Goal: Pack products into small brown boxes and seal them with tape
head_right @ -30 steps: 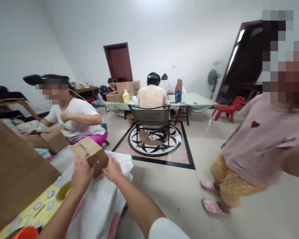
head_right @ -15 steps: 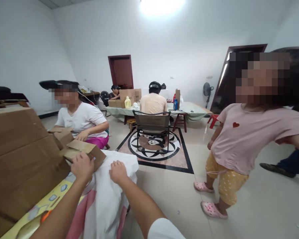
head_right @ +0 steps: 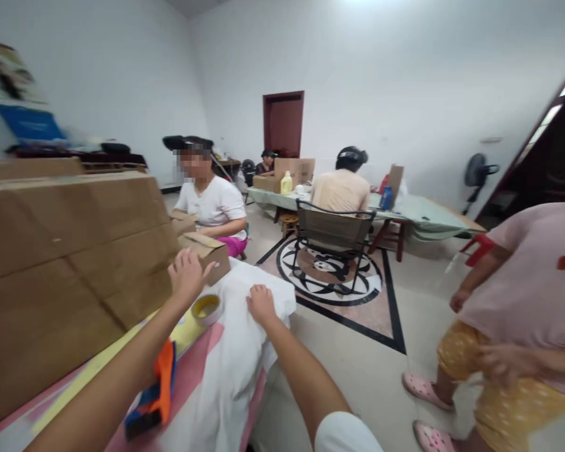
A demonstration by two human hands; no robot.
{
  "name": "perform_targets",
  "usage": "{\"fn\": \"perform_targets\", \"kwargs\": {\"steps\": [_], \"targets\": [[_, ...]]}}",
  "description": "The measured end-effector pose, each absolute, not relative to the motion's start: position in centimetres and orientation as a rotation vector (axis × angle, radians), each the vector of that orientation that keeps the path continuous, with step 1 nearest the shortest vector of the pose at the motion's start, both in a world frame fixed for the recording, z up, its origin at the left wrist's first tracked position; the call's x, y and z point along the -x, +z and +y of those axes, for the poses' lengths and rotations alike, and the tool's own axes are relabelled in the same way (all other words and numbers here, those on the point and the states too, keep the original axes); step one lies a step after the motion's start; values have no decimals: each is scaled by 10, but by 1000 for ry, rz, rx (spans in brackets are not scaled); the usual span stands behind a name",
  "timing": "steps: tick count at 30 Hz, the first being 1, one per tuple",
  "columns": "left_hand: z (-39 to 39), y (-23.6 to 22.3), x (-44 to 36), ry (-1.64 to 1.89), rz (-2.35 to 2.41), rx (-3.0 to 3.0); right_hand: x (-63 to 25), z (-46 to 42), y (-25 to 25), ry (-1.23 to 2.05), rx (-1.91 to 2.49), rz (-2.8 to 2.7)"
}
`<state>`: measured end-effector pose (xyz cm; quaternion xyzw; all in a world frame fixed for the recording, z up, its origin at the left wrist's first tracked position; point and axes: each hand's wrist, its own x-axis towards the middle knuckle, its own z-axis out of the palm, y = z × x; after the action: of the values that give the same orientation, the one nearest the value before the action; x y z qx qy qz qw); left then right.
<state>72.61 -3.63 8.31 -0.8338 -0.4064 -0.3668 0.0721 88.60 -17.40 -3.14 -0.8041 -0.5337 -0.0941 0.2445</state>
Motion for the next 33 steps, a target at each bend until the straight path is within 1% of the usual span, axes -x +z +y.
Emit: {"fn": "perform_targets", "kwargs": {"steps": [3,5,7,9,11,13,15,17,20,24,26,29,31,33], "targets": [[-82,90,-640,-1156,-1126,2457,-880,-182,-20,-274,2118,-1432],[-113,86,-562,-1304,-1037,2371,-872,-193,-14,-294,2023,-1432],[-141,75,-474,-1400,-1046,2237,-863,-202,-12,-302,1901,-1446],[-165,60,-385,-1371,-1220,2105,-848,-205,-13,-297,1782,-1453],[-185,46,-300,-1304,-1554,1972,-820,-200,-12,-384,1583,-1396],[-198,34,-228,-1262,-1921,1776,-772,-191,-4,-433,1378,-1376],[-202,24,-173,-1250,-2178,1559,-705,-180,11,-389,1183,-1450],[-195,14,-136,-1259,-2302,1408,-626,-169,30,-250,984,-1624],[-164,-1,-105,-1313,-2412,1270,-503,-149,50,6,694,-1904],[-96,-11,-83,-1432,-2463,1130,-355,-112,43,370,483,-2127],[-58,-11,-73,-1487,-2474,1077,-290,-87,30,556,557,-2159],[-10,-13,-58,-1559,-2476,993,-208,-44,12,778,881,-2138],[12,-17,-51,-1602,-2473,952,-167,-14,6,808,985,-2087],[26,-24,-46,-1627,-2467,943,-137,13,3,744,1052,-1995]]}}
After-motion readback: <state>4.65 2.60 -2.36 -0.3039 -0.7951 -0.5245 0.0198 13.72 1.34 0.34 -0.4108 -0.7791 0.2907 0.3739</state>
